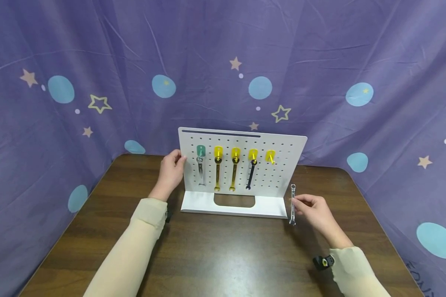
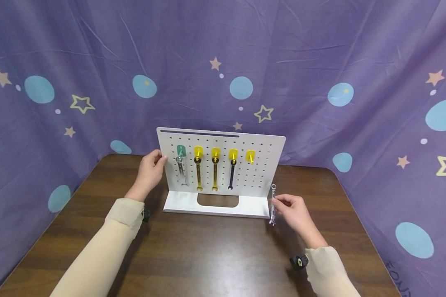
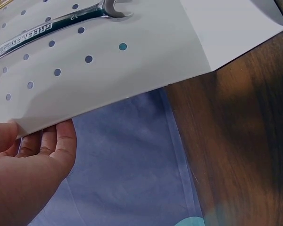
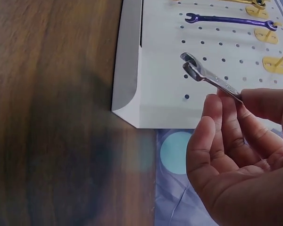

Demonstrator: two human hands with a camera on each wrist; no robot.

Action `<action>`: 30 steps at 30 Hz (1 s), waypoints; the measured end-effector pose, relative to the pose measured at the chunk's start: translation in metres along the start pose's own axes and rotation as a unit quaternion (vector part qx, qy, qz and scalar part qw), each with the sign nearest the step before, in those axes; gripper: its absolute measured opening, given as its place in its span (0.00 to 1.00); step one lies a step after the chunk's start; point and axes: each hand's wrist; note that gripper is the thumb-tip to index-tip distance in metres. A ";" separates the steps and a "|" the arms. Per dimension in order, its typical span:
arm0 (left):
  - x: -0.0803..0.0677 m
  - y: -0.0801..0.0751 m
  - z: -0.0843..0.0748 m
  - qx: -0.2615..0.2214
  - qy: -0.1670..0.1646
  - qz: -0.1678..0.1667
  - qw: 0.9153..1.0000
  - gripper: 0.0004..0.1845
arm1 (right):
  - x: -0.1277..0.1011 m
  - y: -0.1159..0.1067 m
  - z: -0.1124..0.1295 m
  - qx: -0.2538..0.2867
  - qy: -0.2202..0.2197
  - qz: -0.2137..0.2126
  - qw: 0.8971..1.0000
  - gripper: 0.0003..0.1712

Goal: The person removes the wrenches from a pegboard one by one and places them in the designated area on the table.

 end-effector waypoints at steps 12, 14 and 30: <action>0.001 -0.001 0.000 -0.002 -0.001 0.003 1.000 0.09 | -0.003 -0.005 -0.011 -0.010 0.030 0.005 0.999 0.14; 0.001 -0.001 0.000 -0.001 0.001 0.002 1.000 0.09 | -0.003 -0.006 -0.013 -0.013 0.033 0.009 0.999 0.13; 0.001 -0.001 0.000 -0.004 0.006 -0.004 1.000 0.08 | -0.005 -0.009 -0.021 -0.061 0.051 0.032 0.996 0.14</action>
Point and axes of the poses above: each hand's wrist, its own x-axis towards the middle knuckle, its own y-axis out of the palm, z = x × y, and after that the axes turned 12 degrees about x, right-handed
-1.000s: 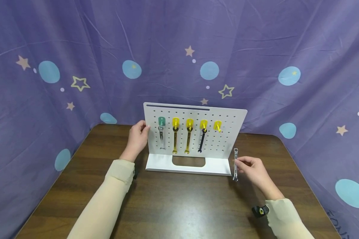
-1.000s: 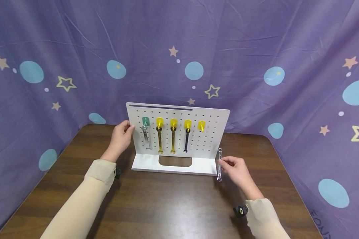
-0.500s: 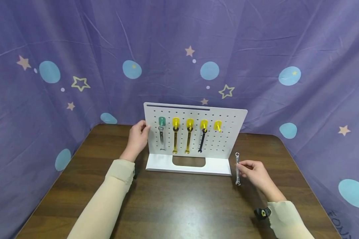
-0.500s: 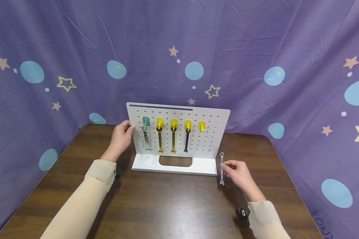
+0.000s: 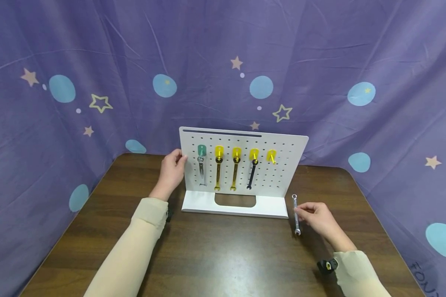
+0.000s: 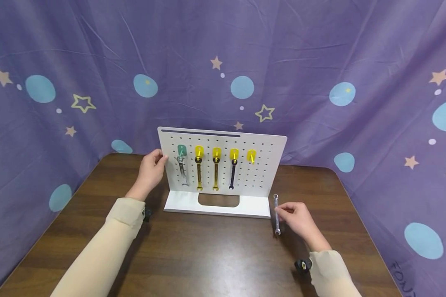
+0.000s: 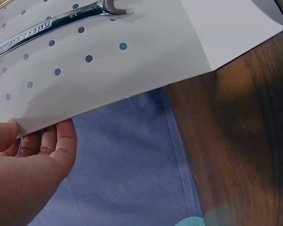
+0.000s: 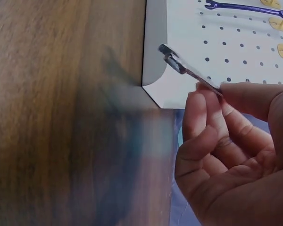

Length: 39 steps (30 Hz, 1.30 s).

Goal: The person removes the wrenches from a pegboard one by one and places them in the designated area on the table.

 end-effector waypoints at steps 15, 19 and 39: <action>-0.001 0.000 0.000 0.001 -0.003 0.004 1.000 0.08 | -0.003 0.001 -0.006 -0.015 0.022 0.009 1.000 0.11; 0.000 0.000 0.000 0.002 -0.003 0.005 1.000 0.08 | -0.004 0.000 -0.006 -0.016 0.029 0.006 0.999 0.11; -0.001 0.000 0.000 -0.002 -0.003 0.002 1.000 0.08 | -0.006 0.000 -0.009 -0.041 0.063 0.005 0.997 0.10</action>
Point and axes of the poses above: each hand's wrist, its own x-axis towards the middle knuckle, its own y-axis out of the palm, z = x × y, and after that the axes turned 12 degrees about x, right-handed
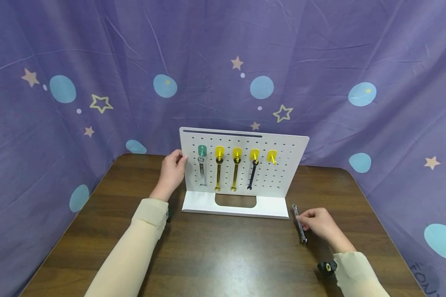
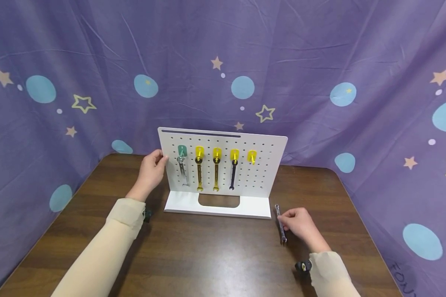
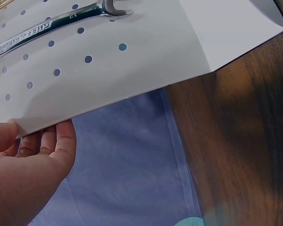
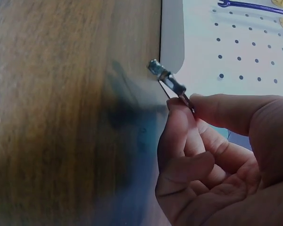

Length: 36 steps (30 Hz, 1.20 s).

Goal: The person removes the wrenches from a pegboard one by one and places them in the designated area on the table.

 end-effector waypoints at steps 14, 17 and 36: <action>0.000 0.001 0.002 0.007 0.005 -0.004 1.000 0.08 | 0.000 0.002 -0.003 -0.064 0.001 -0.008 0.998 0.11; 0.001 0.001 0.002 0.006 0.007 -0.003 1.000 0.08 | 0.001 0.002 -0.005 -0.070 -0.003 -0.007 0.998 0.12; 0.001 0.001 0.001 0.001 0.008 -0.004 1.000 0.08 | -0.001 0.002 0.000 -0.109 0.013 -0.020 0.994 0.11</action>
Point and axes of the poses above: each hand's wrist, its own x-axis towards the middle knuckle, its own y-axis out of the palm, z = x × y, and after that the axes turned 12 degrees about x, right-handed
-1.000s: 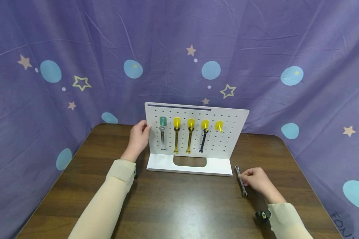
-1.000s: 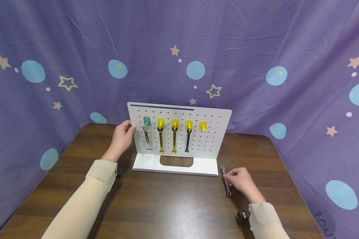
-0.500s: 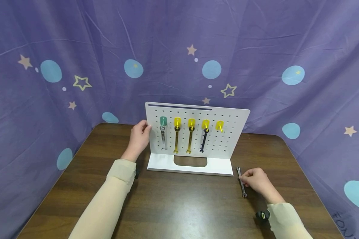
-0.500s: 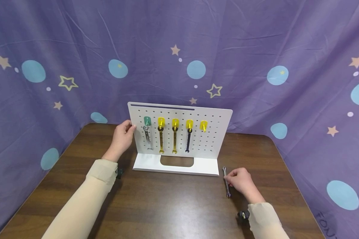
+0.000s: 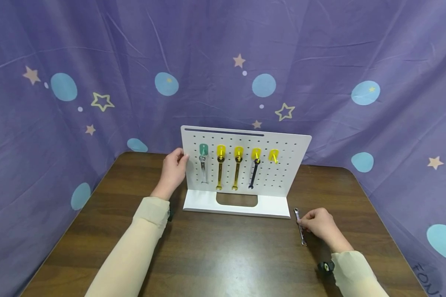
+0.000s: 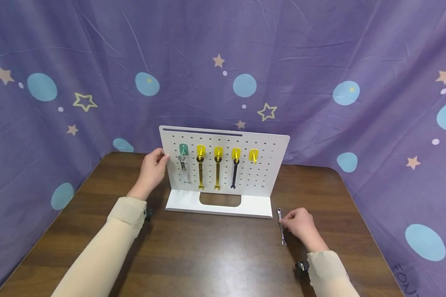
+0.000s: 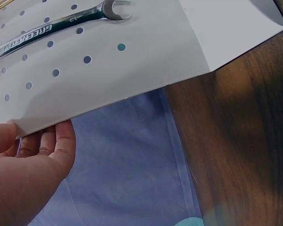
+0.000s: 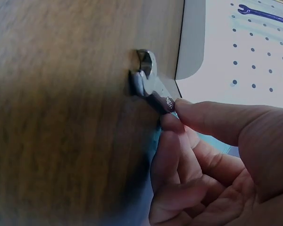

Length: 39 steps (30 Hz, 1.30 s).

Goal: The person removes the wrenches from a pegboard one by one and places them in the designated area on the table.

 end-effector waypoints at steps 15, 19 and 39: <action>0.000 0.000 0.001 -0.008 -0.006 -0.002 1.000 0.09 | 0.005 -0.001 -0.004 0.002 -0.006 -0.034 0.999 0.13; 0.000 0.001 0.002 -0.008 -0.011 -0.001 1.000 0.09 | 0.005 -0.002 0.000 0.009 -0.012 -0.039 0.999 0.13; -0.003 0.002 0.001 -0.030 -0.032 0.012 0.999 0.11 | 0.010 0.005 0.013 0.085 -0.046 -0.075 0.992 0.13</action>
Point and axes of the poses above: each hand's wrist, its own x-axis towards the middle knuckle, its own y-axis out of the palm, z = x × y, and after that the axes turned 12 degrees about x, right-handed
